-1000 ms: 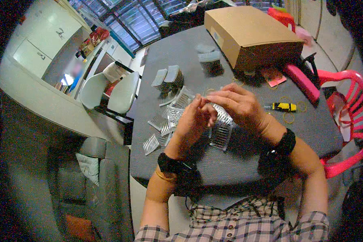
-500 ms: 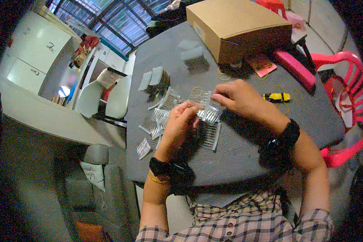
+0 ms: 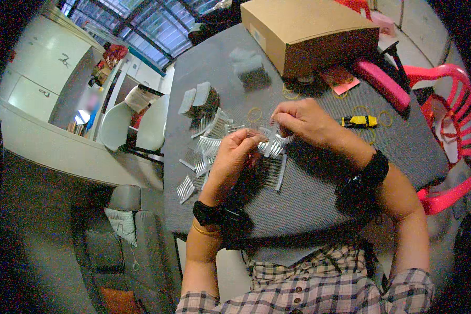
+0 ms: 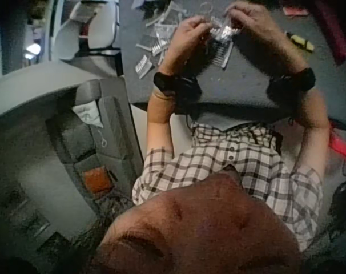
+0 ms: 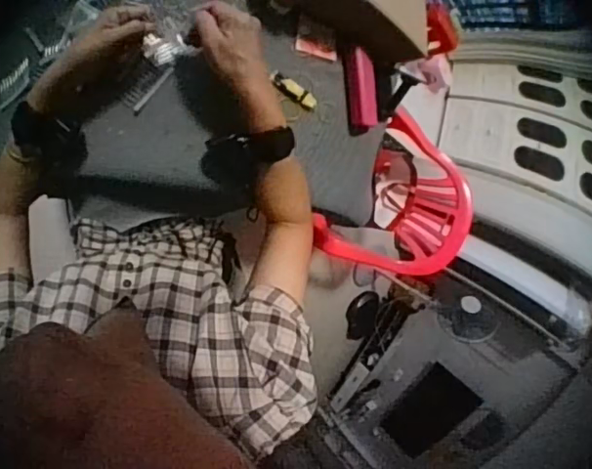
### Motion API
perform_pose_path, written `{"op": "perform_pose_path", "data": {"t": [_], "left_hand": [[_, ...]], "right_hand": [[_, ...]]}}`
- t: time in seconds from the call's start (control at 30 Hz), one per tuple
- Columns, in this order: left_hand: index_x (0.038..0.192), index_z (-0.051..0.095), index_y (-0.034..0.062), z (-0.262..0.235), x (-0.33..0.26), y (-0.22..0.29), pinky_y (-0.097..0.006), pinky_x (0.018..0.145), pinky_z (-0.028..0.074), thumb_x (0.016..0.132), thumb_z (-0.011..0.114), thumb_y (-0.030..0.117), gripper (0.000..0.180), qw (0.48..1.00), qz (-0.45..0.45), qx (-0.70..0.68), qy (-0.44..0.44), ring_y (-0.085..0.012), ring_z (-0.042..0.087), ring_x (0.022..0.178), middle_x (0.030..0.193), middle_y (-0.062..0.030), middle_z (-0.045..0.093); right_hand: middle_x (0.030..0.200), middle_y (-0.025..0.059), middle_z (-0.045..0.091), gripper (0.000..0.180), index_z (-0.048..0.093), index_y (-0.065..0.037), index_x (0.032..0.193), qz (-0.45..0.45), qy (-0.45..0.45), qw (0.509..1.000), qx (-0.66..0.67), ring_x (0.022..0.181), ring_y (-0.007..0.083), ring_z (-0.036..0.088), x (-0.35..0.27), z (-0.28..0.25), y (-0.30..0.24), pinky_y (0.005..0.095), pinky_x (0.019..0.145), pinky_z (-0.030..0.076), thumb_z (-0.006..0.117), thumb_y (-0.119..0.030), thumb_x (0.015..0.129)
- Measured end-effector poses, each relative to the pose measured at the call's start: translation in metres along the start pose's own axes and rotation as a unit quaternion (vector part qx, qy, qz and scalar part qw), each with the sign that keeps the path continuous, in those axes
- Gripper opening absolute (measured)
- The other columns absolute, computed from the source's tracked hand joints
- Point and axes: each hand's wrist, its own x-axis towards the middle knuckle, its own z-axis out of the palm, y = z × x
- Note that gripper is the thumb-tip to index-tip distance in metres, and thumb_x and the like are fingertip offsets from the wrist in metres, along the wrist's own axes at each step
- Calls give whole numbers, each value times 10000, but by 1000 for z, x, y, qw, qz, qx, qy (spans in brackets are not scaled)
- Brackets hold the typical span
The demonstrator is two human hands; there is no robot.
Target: The recorder stacks plastic hair combs and secures the bundles with rubber bands.
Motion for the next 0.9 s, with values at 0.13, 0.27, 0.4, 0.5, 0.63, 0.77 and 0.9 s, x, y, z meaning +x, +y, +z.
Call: {"op": "perform_pose_path", "data": {"t": [0.13, 0.27, 0.4, 0.5, 0.63, 0.77, 0.9], "left_hand": [[857, 577, 32, 3, -1, 3, -177, 381, 281, 852, 497, 180, 169, 1000, 16, 20, -3, -41, 406, 420, 512, 19, 462], [863, 577, 36, 3, 1, 1, -173, 384, 292, 852, 500, 186, 170, 1000, 13, -6, 9, -42, 417, 421, 516, 18, 472], [866, 578, 31, 4, 0, 4, -173, 386, 306, 852, 492, 173, 167, 1000, 4, 15, 7, -45, 424, 420, 518, 13, 478], [856, 589, 23, 1, -1, 0, -176, 395, 309, 844, 500, 161, 165, 999, -2, 42, 13, -45, 426, 436, 540, 16, 484], [847, 604, 6, 2, 3, -2, -183, 417, 315, 834, 514, 152, 172, 996, -2, 86, 4, -42, 430, 470, 572, 19, 495], [844, 605, 1, -2, 2, -5, -197, 448, 344, 829, 514, 147, 173, 995, 12, 102, 5, -43, 444, 508, 593, 23, 512], [825, 595, -26, 0, 6, -15, -226, 357, 335, 796, 480, 111, 181, 986, 93, 134, 21, -78, 443, 384, 465, -21, 486]], "right_hand": [[638, 32, 571, 219, 564, -7, 815, 3, 31, 998, 62, 589, 98, 538, -1, 6, 3, 239, 550, 433, 457, -194, 851], [622, 5, 543, 236, 558, -5, 840, -3, 40, 992, 122, 587, 68, 530, 1, 13, 6, 208, 571, 439, 440, -203, 889], [631, 34, 560, 208, 550, -1, 884, -17, 38, 998, 49, 593, 87, 547, 0, 9, 4, 227, 571, 447, 452, -185, 883], [647, 84, 575, 178, 541, -6, 934, -88, 11, 991, -103, 599, 128, 567, 0, 5, 2, 263, 574, 456, 460, -152, 872], [698, 151, 582, 167, 541, -18, 951, -108, -4, 979, -172, 639, 249, 584, -4, 1, 5, 326, 588, 461, 455, -74, 819], [724, 170, 587, 181, 543, -12, 938, -56, -18, 993, -107, 659, 331, 581, -3, 3, -4, 358, 592, 461, 458, -42, 781], [668, 119, 557, 193, 529, -8, 919, -125, 23, 971, -204, 586, 185, 565, -4, 7, 2, 293, 566, 452, 453, 40, 749]]}}
